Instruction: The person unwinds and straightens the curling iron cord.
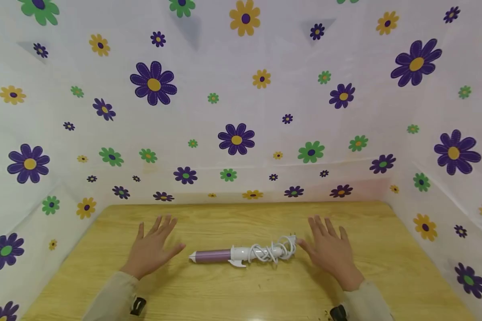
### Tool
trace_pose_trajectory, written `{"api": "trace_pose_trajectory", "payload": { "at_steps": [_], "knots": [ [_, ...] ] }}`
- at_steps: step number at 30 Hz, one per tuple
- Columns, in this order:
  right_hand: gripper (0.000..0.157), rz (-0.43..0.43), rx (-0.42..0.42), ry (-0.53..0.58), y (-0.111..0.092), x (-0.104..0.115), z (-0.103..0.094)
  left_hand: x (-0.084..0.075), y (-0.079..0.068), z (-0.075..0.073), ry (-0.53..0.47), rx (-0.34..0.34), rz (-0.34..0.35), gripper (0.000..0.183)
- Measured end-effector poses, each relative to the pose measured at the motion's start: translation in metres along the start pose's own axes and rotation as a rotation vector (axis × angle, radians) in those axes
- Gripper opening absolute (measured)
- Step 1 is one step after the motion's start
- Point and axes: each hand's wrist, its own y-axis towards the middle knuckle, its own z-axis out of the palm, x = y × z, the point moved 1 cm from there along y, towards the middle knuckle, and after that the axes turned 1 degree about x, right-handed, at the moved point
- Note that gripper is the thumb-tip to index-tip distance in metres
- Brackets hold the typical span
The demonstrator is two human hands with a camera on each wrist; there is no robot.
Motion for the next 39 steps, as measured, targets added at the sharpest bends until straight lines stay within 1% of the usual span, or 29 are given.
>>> {"api": "trace_pose_trajectory", "payload": {
  "at_steps": [3, 5, 8, 12, 16, 19, 21, 24, 26, 29, 34, 39],
  "knots": [
    [0.079, -0.016, 0.009, -0.008, 0.005, 0.006, 0.001, -0.007, 0.008, 0.001, -0.035, 0.030, 0.020, 0.085],
    [0.077, -0.029, 0.014, -0.006, 0.007, 0.010, 0.001, -0.012, 0.013, 0.002, -0.077, 0.052, 0.032, 0.086],
    [0.072, -0.049, 0.040, 0.011, 0.010, 0.013, 0.003, -0.018, 0.017, 0.003, -0.161, 0.111, 0.051, 0.087],
    [0.065, -0.078, 0.095, 0.075, 0.013, 0.016, 0.005, -0.023, 0.019, 0.007, -0.291, 0.169, 0.077, 0.088],
    [0.064, -0.099, 0.151, 0.150, 0.012, 0.016, 0.007, -0.027, 0.019, 0.011, -0.426, 0.215, 0.072, 0.087],
    [0.066, -0.111, 0.180, 0.212, 0.011, 0.014, 0.009, -0.030, 0.020, 0.017, -0.534, 0.260, 0.042, 0.085],
    [0.068, -0.113, 0.189, 0.269, 0.012, 0.012, 0.011, -0.031, 0.022, 0.022, -0.608, 0.290, 0.030, 0.083],
    [0.072, -0.118, 0.211, 0.373, 0.013, 0.007, 0.015, -0.033, 0.026, 0.030, -0.722, 0.336, 0.043, 0.081],
    [0.075, -0.124, 0.228, 0.451, 0.015, 0.004, 0.018, -0.034, 0.027, 0.034, -0.775, 0.363, 0.051, 0.078],
    [0.079, -0.134, 0.243, 0.525, 0.016, 0.001, 0.023, -0.037, 0.028, 0.039, -0.824, 0.394, 0.051, 0.072],
    [0.078, -0.099, 0.254, 0.589, 0.015, -0.001, 0.025, -0.041, 0.030, 0.046, -0.865, 0.430, 0.054, 0.060],
    [0.074, -0.063, 0.260, 0.641, 0.014, 0.000, 0.024, -0.041, 0.031, 0.050, -0.840, 0.450, 0.078, 0.052]
  ]
}}
